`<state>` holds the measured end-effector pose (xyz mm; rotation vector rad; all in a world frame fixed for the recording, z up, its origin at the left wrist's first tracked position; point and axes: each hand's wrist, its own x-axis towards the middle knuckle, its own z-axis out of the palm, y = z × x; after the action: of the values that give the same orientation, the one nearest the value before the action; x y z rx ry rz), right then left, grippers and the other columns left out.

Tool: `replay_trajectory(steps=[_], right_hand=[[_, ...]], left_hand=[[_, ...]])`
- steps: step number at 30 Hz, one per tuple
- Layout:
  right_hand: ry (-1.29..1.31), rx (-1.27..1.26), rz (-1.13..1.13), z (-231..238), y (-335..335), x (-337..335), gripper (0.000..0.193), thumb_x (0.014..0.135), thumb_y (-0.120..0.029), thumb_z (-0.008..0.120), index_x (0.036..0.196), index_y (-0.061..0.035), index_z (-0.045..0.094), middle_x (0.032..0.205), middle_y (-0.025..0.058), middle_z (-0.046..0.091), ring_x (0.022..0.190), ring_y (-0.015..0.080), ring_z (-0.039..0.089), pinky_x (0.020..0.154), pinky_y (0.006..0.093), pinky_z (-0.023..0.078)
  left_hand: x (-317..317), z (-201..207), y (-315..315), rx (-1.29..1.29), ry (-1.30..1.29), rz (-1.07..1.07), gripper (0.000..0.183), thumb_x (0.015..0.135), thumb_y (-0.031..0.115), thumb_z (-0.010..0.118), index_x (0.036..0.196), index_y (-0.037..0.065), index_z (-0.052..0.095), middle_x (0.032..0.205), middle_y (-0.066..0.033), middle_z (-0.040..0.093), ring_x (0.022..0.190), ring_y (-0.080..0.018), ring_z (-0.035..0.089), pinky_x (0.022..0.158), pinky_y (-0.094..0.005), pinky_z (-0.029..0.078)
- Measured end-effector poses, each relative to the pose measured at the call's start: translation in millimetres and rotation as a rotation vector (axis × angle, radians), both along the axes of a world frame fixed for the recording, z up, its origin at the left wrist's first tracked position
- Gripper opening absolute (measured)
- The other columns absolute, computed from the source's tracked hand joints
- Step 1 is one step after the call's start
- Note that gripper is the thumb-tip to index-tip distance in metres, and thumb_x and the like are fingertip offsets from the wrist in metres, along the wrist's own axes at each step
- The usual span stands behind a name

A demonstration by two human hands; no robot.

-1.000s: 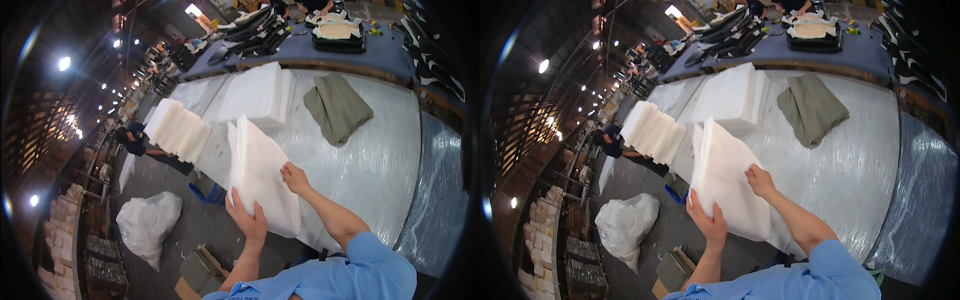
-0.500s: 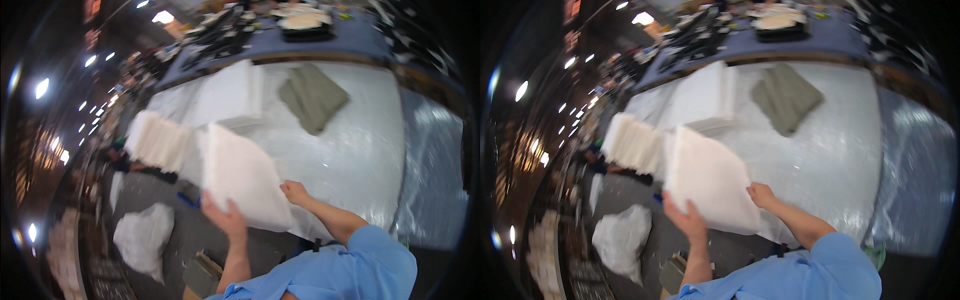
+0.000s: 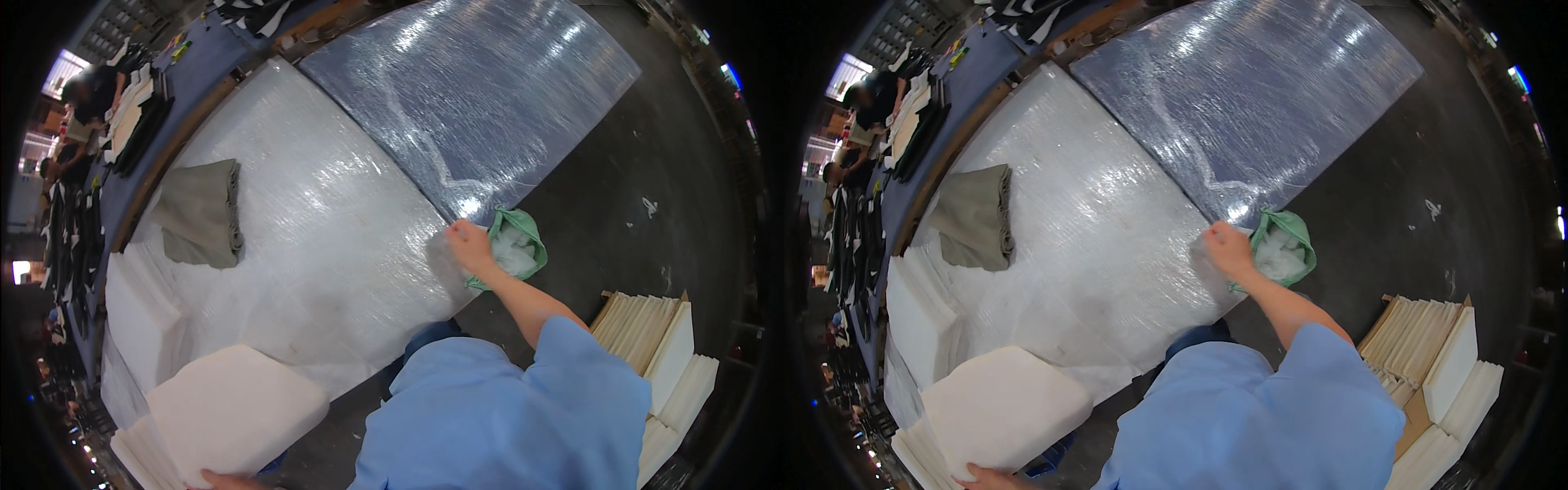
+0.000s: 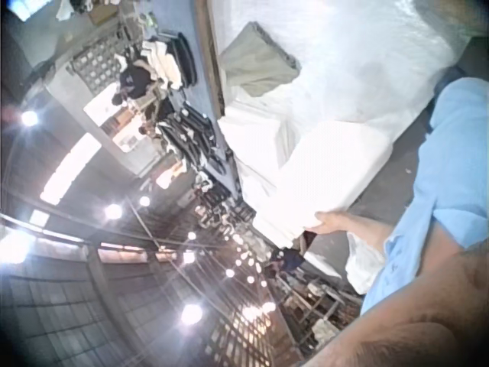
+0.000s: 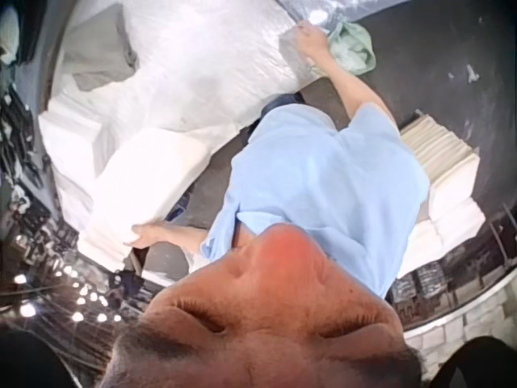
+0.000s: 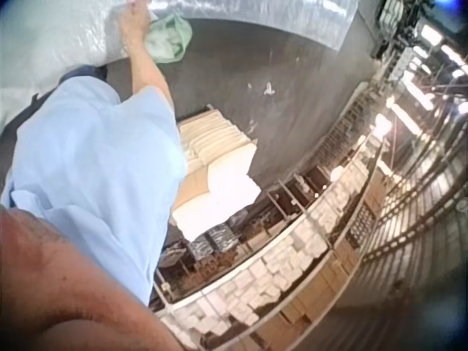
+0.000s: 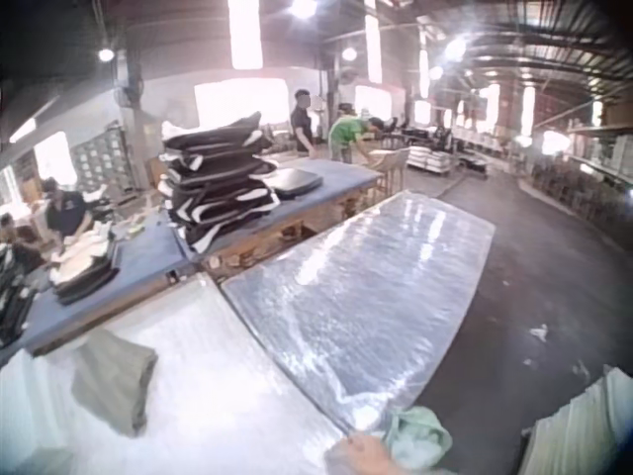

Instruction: The person wraps a rectangular white foam piece with a thin white sheet, smoothing the surface and folding the edges. The person then folds the wrapped foam in half and places it on a stack of similar items.

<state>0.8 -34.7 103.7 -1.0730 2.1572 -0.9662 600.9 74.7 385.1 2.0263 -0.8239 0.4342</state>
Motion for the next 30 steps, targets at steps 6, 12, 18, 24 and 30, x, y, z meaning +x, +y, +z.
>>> replay_trajectory(steps=[6,12,18,24,30], right_hand=[[0.512,0.182,0.139,-18.0,61.7,-90.1,0.041,0.092,-0.019,0.067,0.131,-0.0101,0.061,0.134,0.0189,0.061,0.118,0.039,0.061,0.099,0.0437,0.051],[0.374,0.235,0.163,-18.5,94.0,-111.8,0.053,0.088,-0.008,0.061,0.141,-0.0075,0.054,0.146,0.0188,0.051,0.133,0.0407,0.051,0.11,0.0454,0.045],[0.388,0.555,0.325,-77.7,95.5,-113.9,0.045,0.09,-0.011,0.058,0.133,-0.0001,0.061,0.143,0.0234,0.056,0.128,0.0411,0.057,0.107,0.0469,0.048],[0.368,0.933,0.56,-51.3,55.7,-103.8,0.036,0.087,-0.021,0.068,0.117,-0.002,0.072,0.121,0.0254,0.07,0.114,0.041,0.068,0.098,0.0525,0.053],[0.445,0.586,0.526,46.5,-11.8,-81.5,0.039,0.097,-0.022,0.065,0.129,-0.0008,0.067,0.127,0.0245,0.068,0.12,0.0393,0.065,0.102,0.0464,0.051]], left_hand=[[28.6,0.1,-2.2,-0.004,0.045,0.03,0.083,0.085,0.028,0.066,0.154,-0.007,0.037,0.141,-0.0456,0.044,0.127,-0.0543,0.05,0.106,-0.0632,0.041],[47.6,-7.9,9.2,0.051,-0.125,0.051,0.085,0.085,0.036,0.067,0.153,-0.007,0.039,0.14,-0.0482,0.045,0.128,-0.0575,0.048,0.109,-0.063,0.037],[34.5,-3.8,-7.6,0.128,-0.09,-0.018,0.079,0.09,0.038,0.065,0.151,-0.006,0.043,0.138,-0.0422,0.051,0.127,-0.0548,0.051,0.108,-0.0615,0.038],[26.0,-0.1,-25.8,0.078,-0.144,0.093,0.067,0.091,0.011,0.073,0.15,-0.004,0.044,0.145,-0.0264,0.051,0.131,-0.0402,0.051,0.117,-0.0477,0.037],[-51.9,16.8,-70.7,0.178,-0.295,-0.049,0.075,0.089,0.006,0.068,0.156,-0.001,0.036,0.157,-0.0268,0.037,0.15,-0.0424,0.03,0.124,-0.0502,0.023]])
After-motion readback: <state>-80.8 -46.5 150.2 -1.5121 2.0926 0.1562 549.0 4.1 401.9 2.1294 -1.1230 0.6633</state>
